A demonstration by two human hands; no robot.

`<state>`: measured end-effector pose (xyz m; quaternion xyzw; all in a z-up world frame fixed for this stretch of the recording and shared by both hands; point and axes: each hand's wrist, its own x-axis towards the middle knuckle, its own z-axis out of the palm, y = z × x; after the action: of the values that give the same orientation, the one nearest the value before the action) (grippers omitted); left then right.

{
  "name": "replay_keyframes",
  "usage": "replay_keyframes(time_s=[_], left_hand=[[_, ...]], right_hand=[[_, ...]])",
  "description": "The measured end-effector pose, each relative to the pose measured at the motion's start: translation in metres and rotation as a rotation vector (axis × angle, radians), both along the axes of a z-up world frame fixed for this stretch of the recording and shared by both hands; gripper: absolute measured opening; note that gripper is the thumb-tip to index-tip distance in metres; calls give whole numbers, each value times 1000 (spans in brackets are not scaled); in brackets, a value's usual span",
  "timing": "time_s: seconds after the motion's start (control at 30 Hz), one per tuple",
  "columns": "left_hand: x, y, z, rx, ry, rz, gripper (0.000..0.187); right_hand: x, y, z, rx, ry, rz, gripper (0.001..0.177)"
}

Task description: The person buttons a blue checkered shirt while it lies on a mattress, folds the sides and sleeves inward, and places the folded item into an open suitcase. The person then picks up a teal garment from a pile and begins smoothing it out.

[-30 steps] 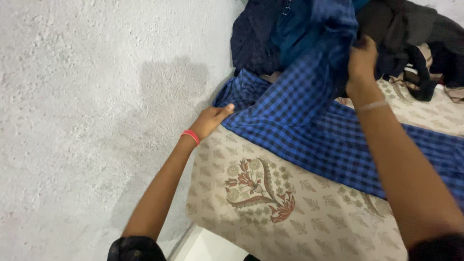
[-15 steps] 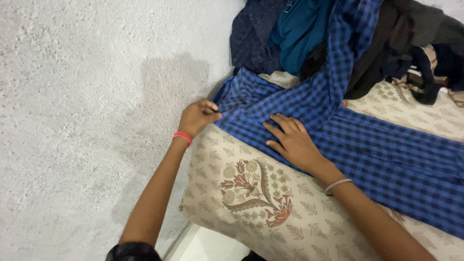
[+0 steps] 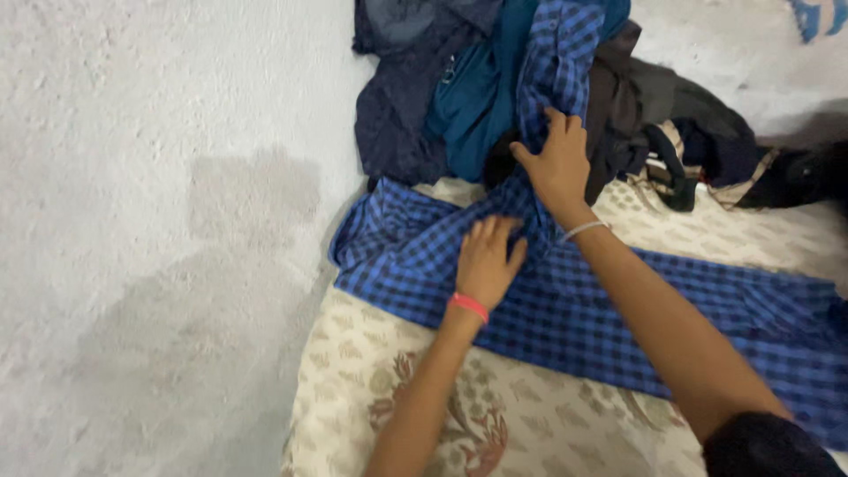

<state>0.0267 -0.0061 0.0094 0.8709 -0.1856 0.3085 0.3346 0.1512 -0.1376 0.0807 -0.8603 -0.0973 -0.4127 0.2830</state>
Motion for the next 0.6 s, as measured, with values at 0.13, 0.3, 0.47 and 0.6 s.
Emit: replay_keyframes(time_s=[0.13,0.3,0.47,0.6], left_hand=[[5,0,-26,80,48,-21,31],[8,0,-28,126,32,-2,37],[5,-3,-31,129,-52,51,44],[9,-4,-40,218,-3,78,37]], right_hand=[[58,17,-1,21,-9,-148,92],[116,-34,-1,504,239,220,40],[23,-163,11,1428,499,1200,11],[-38,-241,-52,1428,497,1049,37]])
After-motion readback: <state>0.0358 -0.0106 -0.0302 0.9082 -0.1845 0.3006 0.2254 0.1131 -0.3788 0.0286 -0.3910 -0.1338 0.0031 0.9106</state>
